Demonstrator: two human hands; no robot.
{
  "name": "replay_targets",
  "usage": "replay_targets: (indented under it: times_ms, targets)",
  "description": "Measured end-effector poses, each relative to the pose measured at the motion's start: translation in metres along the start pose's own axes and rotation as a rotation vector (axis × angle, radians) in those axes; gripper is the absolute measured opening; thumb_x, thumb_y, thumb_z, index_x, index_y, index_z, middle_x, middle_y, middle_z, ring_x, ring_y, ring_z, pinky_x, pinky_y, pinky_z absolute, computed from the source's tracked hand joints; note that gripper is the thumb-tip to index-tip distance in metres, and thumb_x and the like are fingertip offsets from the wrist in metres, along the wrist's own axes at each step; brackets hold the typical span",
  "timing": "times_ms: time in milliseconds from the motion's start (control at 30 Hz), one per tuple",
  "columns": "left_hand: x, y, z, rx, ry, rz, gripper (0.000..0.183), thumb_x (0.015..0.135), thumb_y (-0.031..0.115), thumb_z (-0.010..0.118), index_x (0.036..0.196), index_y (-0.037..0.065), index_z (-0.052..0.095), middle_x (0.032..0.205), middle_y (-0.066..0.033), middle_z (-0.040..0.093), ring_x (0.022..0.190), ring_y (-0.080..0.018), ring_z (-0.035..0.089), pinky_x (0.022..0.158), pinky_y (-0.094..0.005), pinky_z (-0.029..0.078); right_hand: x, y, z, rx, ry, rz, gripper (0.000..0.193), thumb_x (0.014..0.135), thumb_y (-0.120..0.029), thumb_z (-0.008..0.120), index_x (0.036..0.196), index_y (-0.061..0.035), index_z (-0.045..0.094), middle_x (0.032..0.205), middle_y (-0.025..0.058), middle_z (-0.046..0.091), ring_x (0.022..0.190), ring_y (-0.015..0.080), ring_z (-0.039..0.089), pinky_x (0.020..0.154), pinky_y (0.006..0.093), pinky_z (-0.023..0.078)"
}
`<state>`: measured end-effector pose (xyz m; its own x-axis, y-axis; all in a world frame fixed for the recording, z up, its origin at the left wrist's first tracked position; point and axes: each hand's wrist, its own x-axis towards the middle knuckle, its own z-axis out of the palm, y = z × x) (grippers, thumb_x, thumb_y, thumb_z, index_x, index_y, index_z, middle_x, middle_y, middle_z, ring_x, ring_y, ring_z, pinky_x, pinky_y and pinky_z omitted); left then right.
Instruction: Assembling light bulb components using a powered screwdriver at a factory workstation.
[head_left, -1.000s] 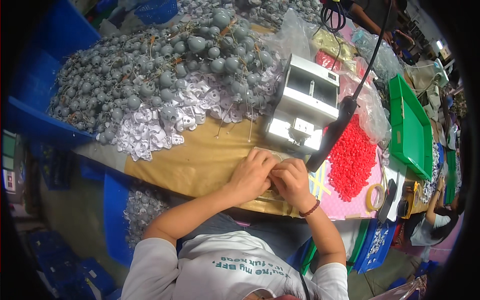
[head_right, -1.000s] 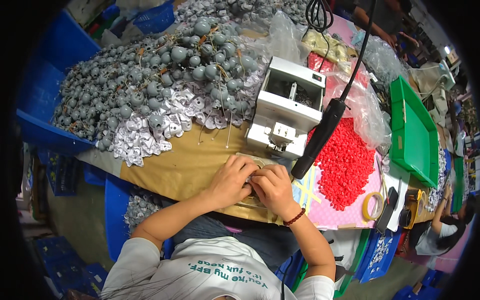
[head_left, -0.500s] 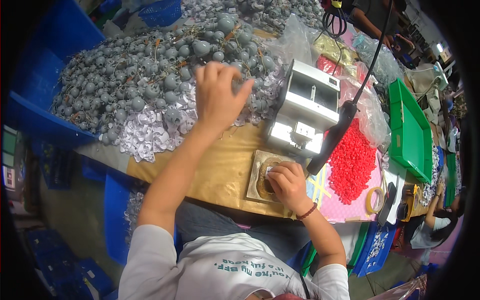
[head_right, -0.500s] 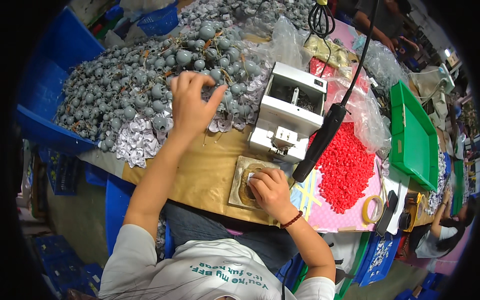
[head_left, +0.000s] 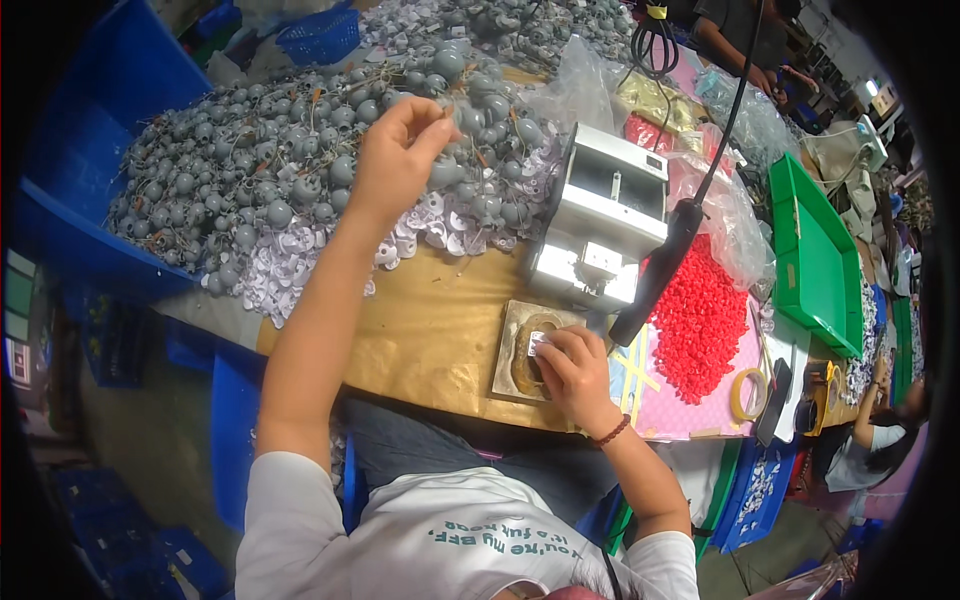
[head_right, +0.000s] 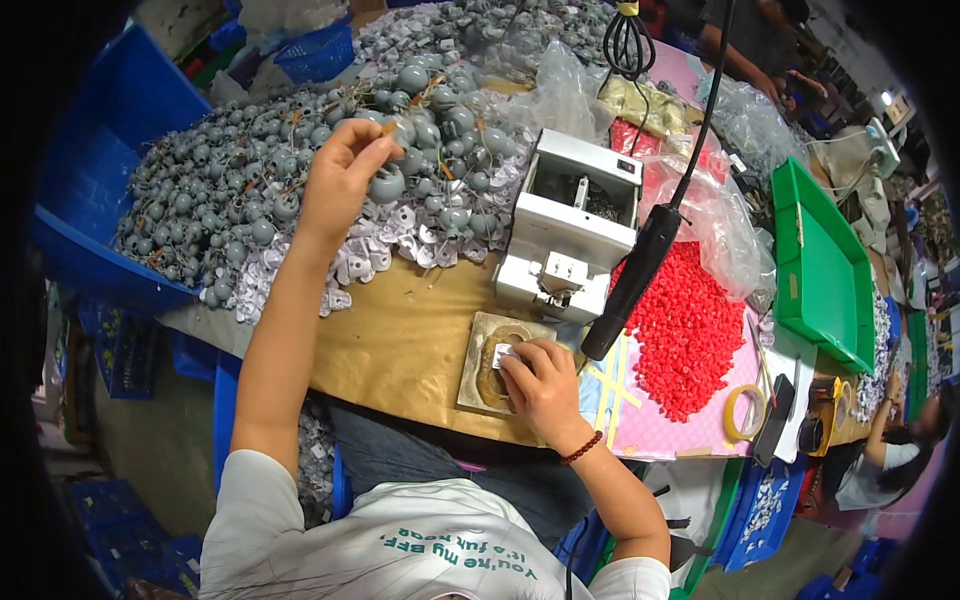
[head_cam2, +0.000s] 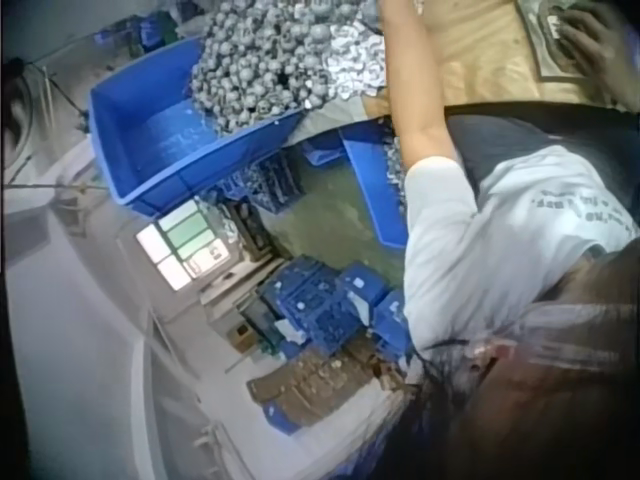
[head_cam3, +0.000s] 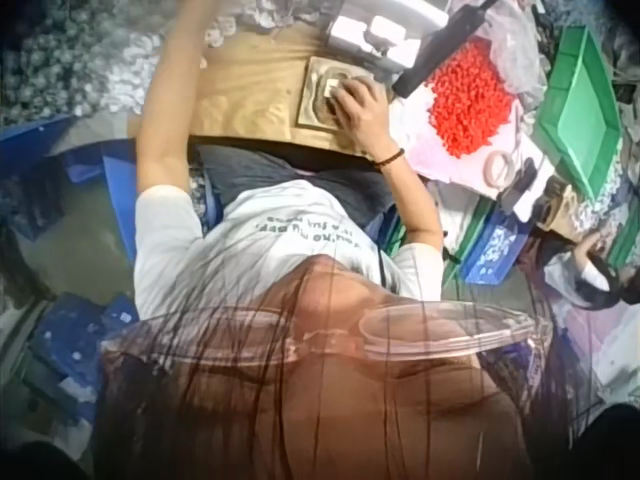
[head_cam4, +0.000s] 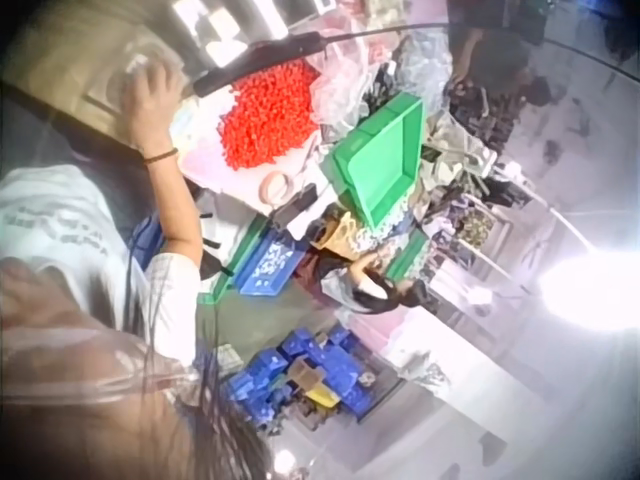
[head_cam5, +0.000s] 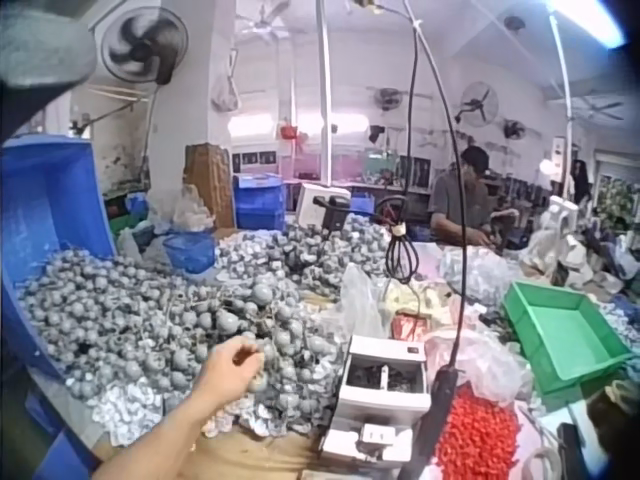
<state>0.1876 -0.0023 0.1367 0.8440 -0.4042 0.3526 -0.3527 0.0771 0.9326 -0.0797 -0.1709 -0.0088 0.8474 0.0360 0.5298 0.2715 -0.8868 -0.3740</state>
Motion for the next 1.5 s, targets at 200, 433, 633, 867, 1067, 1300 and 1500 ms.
replay_targets:
  times_ms: [200,433,633,867,1067,1300,1500]
  targets:
    - [-0.008,-0.022,-0.030,0.841,0.149,0.140,0.009,0.092,0.012,0.064,0.097,0.005,0.067,0.083,-0.0038,0.065,0.083,-0.0175,0.058,0.079,-0.0306,0.046,0.003,-0.010,-0.005,0.084,0.009,0.065,0.043,0.074,-0.004,0.078,0.114,-0.0049,0.064,0.118,0.0173,0.058,0.107,0.0377,0.056,0.092,0.0466,0.047]
    - [-0.028,0.011,-0.015,0.773,0.237,0.505,0.005,0.086,0.009,0.068,0.089,0.005,0.068,0.075,-0.0049,0.062,0.082,-0.0204,0.052,0.075,-0.0332,0.044,0.001,-0.014,-0.016,0.118,0.060,0.071,0.048,0.074,-0.001,0.077,0.119,-0.0046,0.062,0.126,0.0196,0.054,0.112,0.0398,0.053,0.095,0.0477,0.046]
    - [-0.037,0.010,-0.030,0.753,0.187,0.523,0.002,0.085,0.003,0.067,0.087,0.004,0.065,0.074,-0.0046,0.060,0.071,-0.0189,0.055,0.066,-0.0319,0.045,0.009,-0.015,-0.018,0.146,0.089,0.061,0.048,0.074,0.000,0.076,0.120,-0.0046,0.062,0.126,0.0195,0.054,0.113,0.0399,0.053,0.096,0.0483,0.044]
    - [-0.035,-0.004,-0.021,0.576,0.150,0.215,0.006,0.086,0.010,0.066,0.088,0.005,0.065,0.075,-0.0078,0.064,0.065,-0.0212,0.060,0.061,-0.0329,0.047,0.008,-0.016,-0.019,0.165,0.084,0.072,0.045,0.075,0.000,0.075,0.118,-0.0040,0.063,0.125,0.0198,0.055,0.112,0.0397,0.053,0.095,0.0482,0.045]
    - [-0.026,-0.032,-0.028,0.865,0.081,0.115,0.012,0.089,0.020,0.061,0.092,0.009,0.067,0.080,-0.0106,0.067,0.074,-0.0335,0.064,0.066,-0.0439,0.050,0.007,-0.014,-0.016,0.182,0.072,0.081,0.041,0.077,0.000,0.074,0.116,-0.0040,0.063,0.124,0.0193,0.056,0.111,0.0392,0.054,0.094,0.0476,0.045]
    - [-0.073,0.037,-0.004,0.583,0.067,0.357,0.006,0.087,0.012,0.063,0.085,0.006,0.065,0.075,-0.0100,0.063,0.070,-0.0300,0.061,0.063,-0.0412,0.047,0.005,-0.015,-0.020,0.188,0.065,0.105,0.037,0.078,-0.001,0.074,0.114,-0.0036,0.064,0.123,0.0188,0.057,0.110,0.0387,0.054,0.094,0.0473,0.045]
    - [-0.056,-0.010,-0.024,0.707,0.066,0.230,0.006,0.086,0.011,0.064,0.086,0.005,0.065,0.077,-0.0108,0.064,0.071,-0.0296,0.062,0.064,-0.0396,0.048,0.017,-0.020,-0.020,0.214,0.093,0.075,0.036,0.078,-0.001,0.073,0.113,-0.0027,0.065,0.123,0.0183,0.058,0.110,0.0384,0.055,0.094,0.0467,0.045]
